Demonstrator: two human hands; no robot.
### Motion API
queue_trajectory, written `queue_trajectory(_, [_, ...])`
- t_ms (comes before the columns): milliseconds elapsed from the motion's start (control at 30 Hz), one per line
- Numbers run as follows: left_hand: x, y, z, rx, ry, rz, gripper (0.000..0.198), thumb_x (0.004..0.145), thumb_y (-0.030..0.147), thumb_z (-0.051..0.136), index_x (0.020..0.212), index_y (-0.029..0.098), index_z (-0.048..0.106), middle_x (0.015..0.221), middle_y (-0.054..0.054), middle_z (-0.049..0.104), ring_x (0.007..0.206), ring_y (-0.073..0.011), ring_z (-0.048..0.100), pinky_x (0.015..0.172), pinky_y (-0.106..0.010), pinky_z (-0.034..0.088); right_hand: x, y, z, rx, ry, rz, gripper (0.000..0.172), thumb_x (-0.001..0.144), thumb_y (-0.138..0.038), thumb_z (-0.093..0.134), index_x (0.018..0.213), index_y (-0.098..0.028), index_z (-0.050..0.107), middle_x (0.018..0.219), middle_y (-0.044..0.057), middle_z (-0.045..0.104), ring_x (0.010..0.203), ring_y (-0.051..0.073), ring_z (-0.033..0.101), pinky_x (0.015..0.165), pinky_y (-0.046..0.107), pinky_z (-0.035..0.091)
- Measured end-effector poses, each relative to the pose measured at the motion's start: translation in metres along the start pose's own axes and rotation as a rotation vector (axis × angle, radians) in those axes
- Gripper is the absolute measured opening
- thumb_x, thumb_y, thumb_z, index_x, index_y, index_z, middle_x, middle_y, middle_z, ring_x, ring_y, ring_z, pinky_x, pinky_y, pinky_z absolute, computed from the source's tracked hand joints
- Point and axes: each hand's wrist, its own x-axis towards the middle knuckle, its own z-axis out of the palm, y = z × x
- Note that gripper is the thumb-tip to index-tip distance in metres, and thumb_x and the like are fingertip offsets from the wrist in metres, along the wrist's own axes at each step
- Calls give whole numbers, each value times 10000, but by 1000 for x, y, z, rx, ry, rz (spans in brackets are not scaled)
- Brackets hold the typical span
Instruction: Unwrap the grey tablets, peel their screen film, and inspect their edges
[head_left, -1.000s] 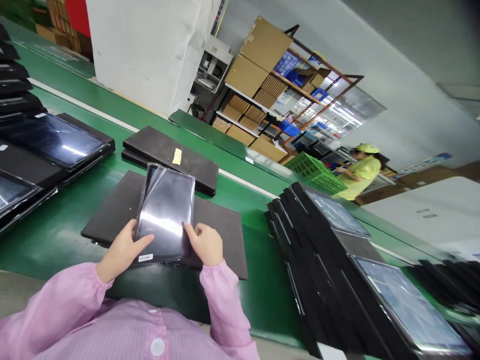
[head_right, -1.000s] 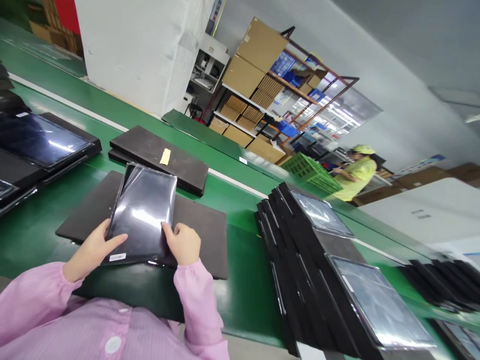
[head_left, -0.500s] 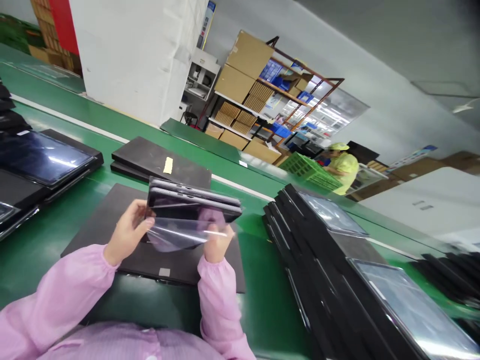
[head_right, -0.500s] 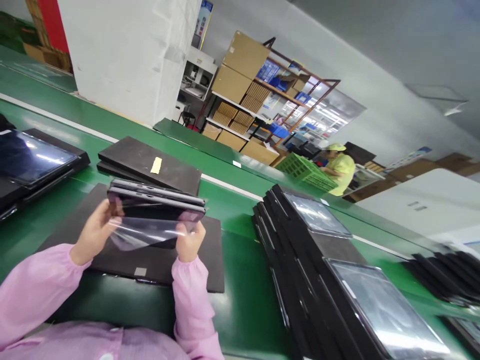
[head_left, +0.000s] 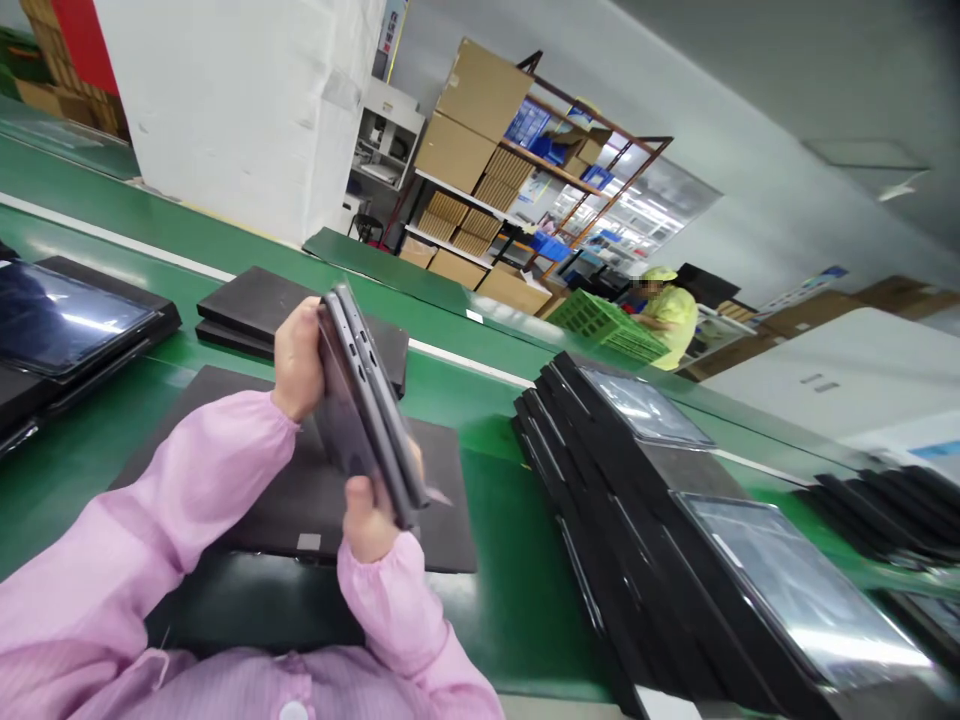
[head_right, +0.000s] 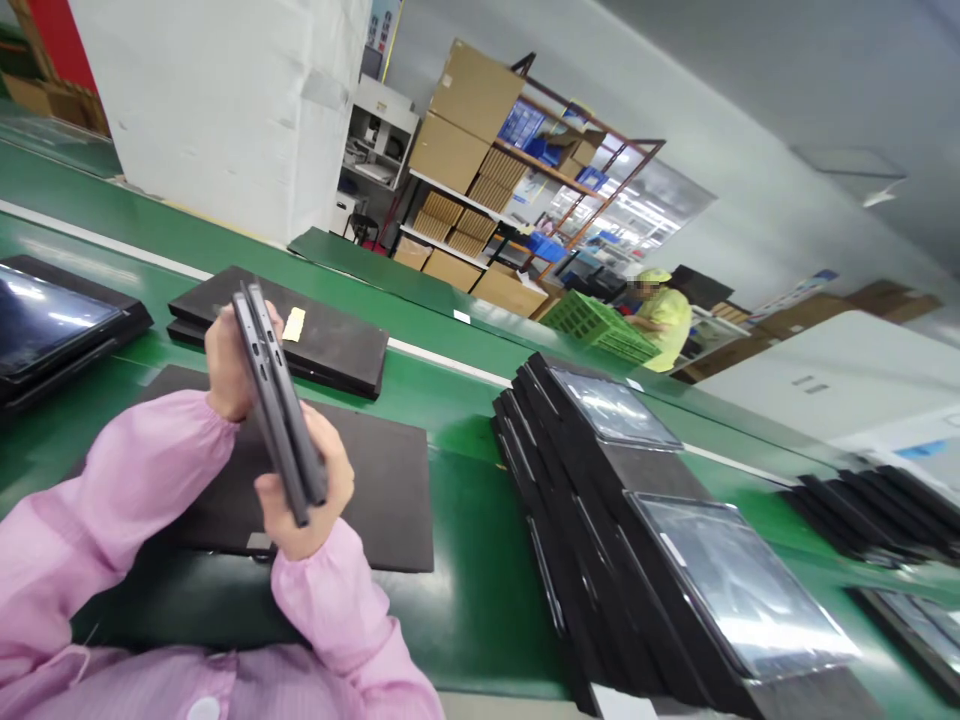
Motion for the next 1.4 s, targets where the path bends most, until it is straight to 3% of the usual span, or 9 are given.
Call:
queue_trajectory(100, [16, -20, 10, -74, -182, -97, 651, 822, 824, 459, 685, 197, 567, 616, -13, 508, 593, -156, 475, 586, -296, 401, 7, -12, 2, 53, -84, -182, 751, 807, -598, 706, 1437, -249, 493, 1424, 146, 582, 1307, 361, 579, 1116, 542, 454])
queue_trajectory(167, [18, -26, 13, -87, -238, -134, 649, 815, 817, 482, 659, 193, 568, 609, -22, 528, 591, -157, 488, 580, -295, 399, 12, -19, -3, 134, -148, -165, 819, 800, -657, 683, 1474, -247, 464, 1473, 144, 539, 1346, 360, 546, 1140, 548, 429])
queue_trajectory(233, [16, -25, 15, -96, -275, -138, 650, 821, 805, 490, 658, 183, 589, 615, -32, 557, 586, -158, 505, 571, -295, 399, 13, -27, -10, 215, -144, -112, 769, 820, -685, 641, 1437, -240, 526, 1457, 137, 560, 1352, 355, 541, 1142, 541, 432])
queue_trajectory(333, [11, -20, 19, -98, -326, -117, 666, 827, 801, 487, 672, 168, 624, 628, -46, 594, 586, -161, 532, 572, -300, 418, 14, -37, -19, 279, -83, -33, 560, 877, -589, 635, 1329, -258, 643, 1387, 106, 630, 1315, 320, 581, 1099, 481, 491])
queue_trajectory(467, [8, -18, 26, -97, -350, -117, 663, 832, 791, 496, 695, 160, 646, 644, -48, 614, 591, -161, 548, 569, -296, 426, 13, -41, -23, 309, -26, 36, 405, 879, -433, 680, 1250, -272, 702, 1333, 78, 677, 1256, 292, 634, 1042, 425, 545])
queue_trajectory(800, [12, -24, 49, 6, -415, -62, 651, 863, 766, 485, 598, 175, 562, 577, -16, 542, 546, -140, 488, 539, -282, 367, 26, -38, -34, 299, 155, 135, 359, 824, -252, 596, 1147, -223, 748, 1197, 54, 756, 1123, 275, 718, 952, 389, 598])
queue_trajectory(1067, [13, -32, 57, 20, -440, -20, 605, 894, 712, 500, 617, 178, 560, 584, -8, 523, 537, -130, 456, 537, -266, 383, 37, -40, -40, 269, 226, 149, 351, 830, -210, 535, 1089, -225, 771, 1100, 16, 788, 1021, 233, 751, 871, 327, 609])
queue_trajectory(1400, [14, -30, 59, 108, -434, -14, 612, 889, 732, 470, 618, 188, 533, 562, -8, 479, 539, -140, 431, 534, -280, 360, 39, -41, -49, 194, 232, 193, 351, 821, -257, 548, 1095, -215, 763, 1074, 37, 788, 1053, 260, 735, 871, 360, 611])
